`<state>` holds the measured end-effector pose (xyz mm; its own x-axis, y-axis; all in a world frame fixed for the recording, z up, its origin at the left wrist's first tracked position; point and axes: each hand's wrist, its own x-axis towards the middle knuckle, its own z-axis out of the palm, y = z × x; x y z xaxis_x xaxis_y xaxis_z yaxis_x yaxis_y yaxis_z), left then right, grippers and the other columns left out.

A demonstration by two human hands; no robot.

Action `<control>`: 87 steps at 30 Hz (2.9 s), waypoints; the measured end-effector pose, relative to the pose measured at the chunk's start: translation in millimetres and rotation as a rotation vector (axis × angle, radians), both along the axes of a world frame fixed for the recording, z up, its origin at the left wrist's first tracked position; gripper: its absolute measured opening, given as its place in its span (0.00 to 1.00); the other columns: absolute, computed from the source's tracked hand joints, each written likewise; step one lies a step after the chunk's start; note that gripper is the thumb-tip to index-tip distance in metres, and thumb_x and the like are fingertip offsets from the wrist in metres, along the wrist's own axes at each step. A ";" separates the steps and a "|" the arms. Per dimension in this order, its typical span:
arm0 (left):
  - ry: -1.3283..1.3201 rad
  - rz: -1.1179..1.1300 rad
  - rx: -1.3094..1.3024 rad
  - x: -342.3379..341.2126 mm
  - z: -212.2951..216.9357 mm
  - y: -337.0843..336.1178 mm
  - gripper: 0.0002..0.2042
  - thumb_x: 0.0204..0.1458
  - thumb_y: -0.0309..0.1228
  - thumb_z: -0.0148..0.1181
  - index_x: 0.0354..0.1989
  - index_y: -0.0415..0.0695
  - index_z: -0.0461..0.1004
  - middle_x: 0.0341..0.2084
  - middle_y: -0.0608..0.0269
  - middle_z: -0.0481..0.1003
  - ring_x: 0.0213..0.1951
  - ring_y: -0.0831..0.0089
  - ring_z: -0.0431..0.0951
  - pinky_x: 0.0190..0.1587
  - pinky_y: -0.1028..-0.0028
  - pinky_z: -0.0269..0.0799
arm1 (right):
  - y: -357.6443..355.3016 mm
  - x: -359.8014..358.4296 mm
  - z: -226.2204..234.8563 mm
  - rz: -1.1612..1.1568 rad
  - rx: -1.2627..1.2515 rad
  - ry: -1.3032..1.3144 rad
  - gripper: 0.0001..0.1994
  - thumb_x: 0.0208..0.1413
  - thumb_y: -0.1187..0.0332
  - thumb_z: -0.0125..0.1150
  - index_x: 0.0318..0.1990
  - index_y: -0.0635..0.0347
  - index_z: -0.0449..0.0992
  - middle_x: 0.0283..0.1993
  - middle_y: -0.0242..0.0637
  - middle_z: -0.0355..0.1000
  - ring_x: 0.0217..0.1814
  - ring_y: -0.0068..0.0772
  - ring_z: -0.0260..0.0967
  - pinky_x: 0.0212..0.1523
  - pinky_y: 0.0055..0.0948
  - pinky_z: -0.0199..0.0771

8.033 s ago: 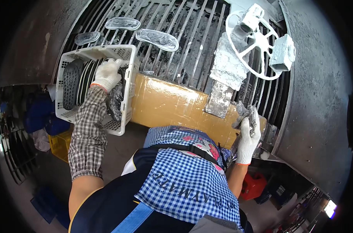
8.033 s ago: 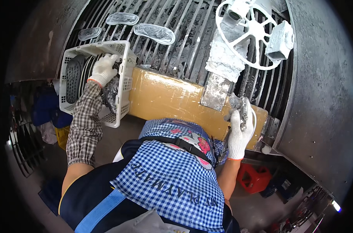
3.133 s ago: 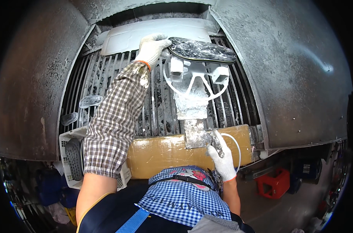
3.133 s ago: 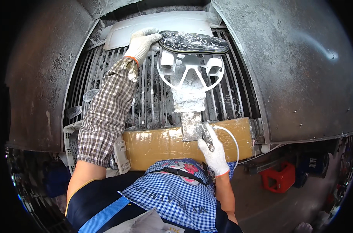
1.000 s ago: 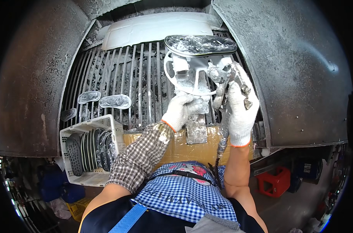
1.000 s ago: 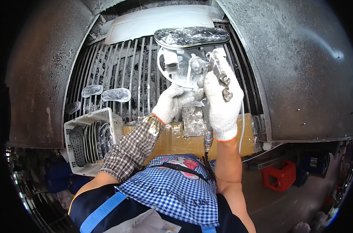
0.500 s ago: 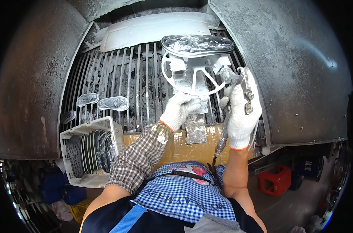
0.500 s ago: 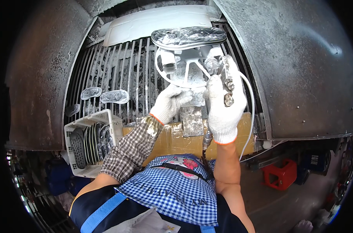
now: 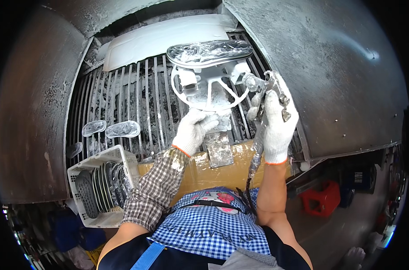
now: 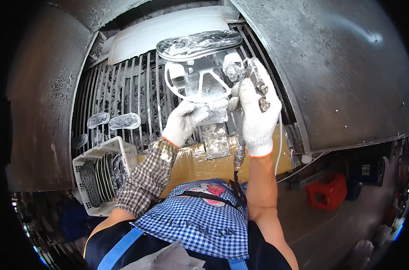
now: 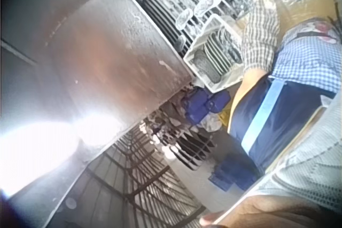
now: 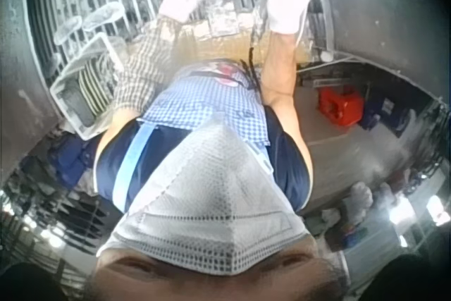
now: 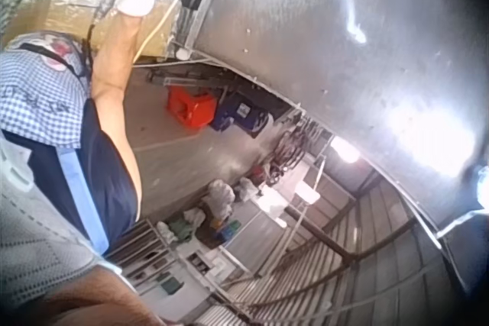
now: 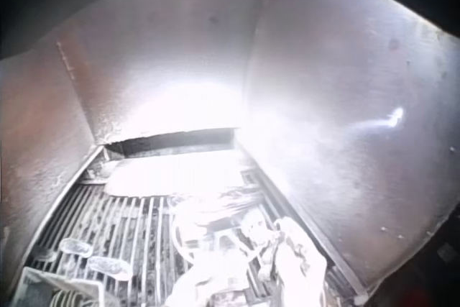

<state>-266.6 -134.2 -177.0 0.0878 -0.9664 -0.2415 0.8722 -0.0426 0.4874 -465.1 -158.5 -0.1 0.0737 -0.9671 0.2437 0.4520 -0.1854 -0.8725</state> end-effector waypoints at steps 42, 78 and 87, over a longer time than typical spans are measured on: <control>-0.028 0.042 -0.140 55.0 2.0 9.8 0.25 0.62 0.25 0.56 0.67 0.26 0.66 0.59 0.34 0.75 0.59 0.45 0.80 0.61 0.51 0.83 | 4.8 -43.3 10.7 -0.216 0.012 0.007 0.24 0.74 0.72 0.58 0.74 0.69 0.66 0.46 0.38 0.78 0.36 0.16 0.71 0.35 0.18 0.77; 0.025 0.030 -0.134 29.7 23.1 14.8 0.30 0.64 0.28 0.54 0.73 0.27 0.61 0.70 0.33 0.67 0.68 0.40 0.72 0.70 0.45 0.72 | 25.3 -53.3 8.0 -0.025 0.072 0.049 0.22 0.74 0.72 0.58 0.71 0.69 0.70 0.47 0.35 0.80 0.38 0.16 0.76 0.36 0.18 0.77; -0.059 0.043 -0.098 60.7 22.5 11.4 0.24 0.67 0.31 0.54 0.68 0.33 0.63 0.73 0.35 0.64 0.67 0.37 0.72 0.67 0.41 0.74 | 18.0 -34.0 -7.7 0.123 0.077 0.048 0.24 0.72 0.72 0.61 0.72 0.68 0.70 0.39 0.31 0.80 0.33 0.14 0.74 0.34 0.18 0.76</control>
